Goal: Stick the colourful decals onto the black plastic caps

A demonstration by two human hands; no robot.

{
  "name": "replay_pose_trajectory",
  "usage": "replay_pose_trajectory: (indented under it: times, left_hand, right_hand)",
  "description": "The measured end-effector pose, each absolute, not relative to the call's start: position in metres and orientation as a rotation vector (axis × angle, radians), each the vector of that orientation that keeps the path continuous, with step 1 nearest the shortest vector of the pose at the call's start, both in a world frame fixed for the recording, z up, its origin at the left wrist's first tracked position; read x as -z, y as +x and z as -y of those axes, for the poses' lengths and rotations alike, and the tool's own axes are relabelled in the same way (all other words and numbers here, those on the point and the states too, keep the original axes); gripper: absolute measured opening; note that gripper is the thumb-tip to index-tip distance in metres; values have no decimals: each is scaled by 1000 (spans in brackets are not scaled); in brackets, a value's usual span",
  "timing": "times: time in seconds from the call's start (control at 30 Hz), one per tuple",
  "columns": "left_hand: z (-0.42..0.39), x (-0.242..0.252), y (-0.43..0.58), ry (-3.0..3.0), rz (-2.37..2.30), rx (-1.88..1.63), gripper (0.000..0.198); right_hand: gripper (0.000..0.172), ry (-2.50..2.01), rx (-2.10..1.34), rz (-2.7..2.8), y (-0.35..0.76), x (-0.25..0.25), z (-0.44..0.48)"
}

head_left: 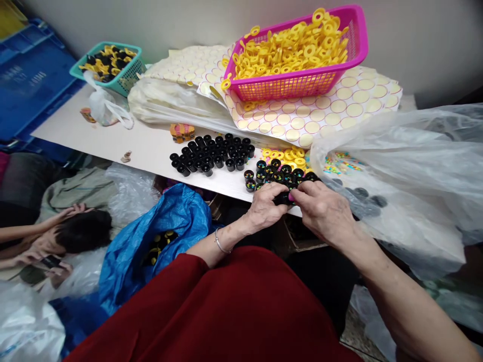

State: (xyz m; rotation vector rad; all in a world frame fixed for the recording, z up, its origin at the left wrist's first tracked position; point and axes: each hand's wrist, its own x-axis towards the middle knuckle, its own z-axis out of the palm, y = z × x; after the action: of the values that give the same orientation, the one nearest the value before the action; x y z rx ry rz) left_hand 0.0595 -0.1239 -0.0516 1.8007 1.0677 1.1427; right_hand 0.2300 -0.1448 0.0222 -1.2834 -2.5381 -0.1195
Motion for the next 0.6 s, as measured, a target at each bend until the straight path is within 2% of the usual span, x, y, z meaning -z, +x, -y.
replay_pose_trajectory:
  times: [0.1, 0.17, 0.37, 0.47, 0.53, 0.6]
  left_hand:
    - [123, 54, 60, 1715, -1027, -1155, 31]
    - [123, 55, 59, 1638, -997, -1163, 33]
    - [124, 57, 55, 1448, -933, -1183, 34]
    - [124, 53, 47, 1410, -946, -1250, 36]
    - [123, 51, 37, 1396, -995, -1327, 38]
    - [121, 51, 20, 1398, -1101, -1404, 38]
  right_hand:
    - [26, -1222, 249, 2591, 227, -24, 145]
    - [26, -1199, 183, 2507, 229, -23, 142]
    - [7, -1198, -697, 1857, 242, -20, 130]
    - [17, -1311, -967, 1436, 252, -16, 116]
    - [25, -1386, -946, 1190, 267, -6, 100]
    - [25, -1527, -784, 1094, 290, 9, 79]
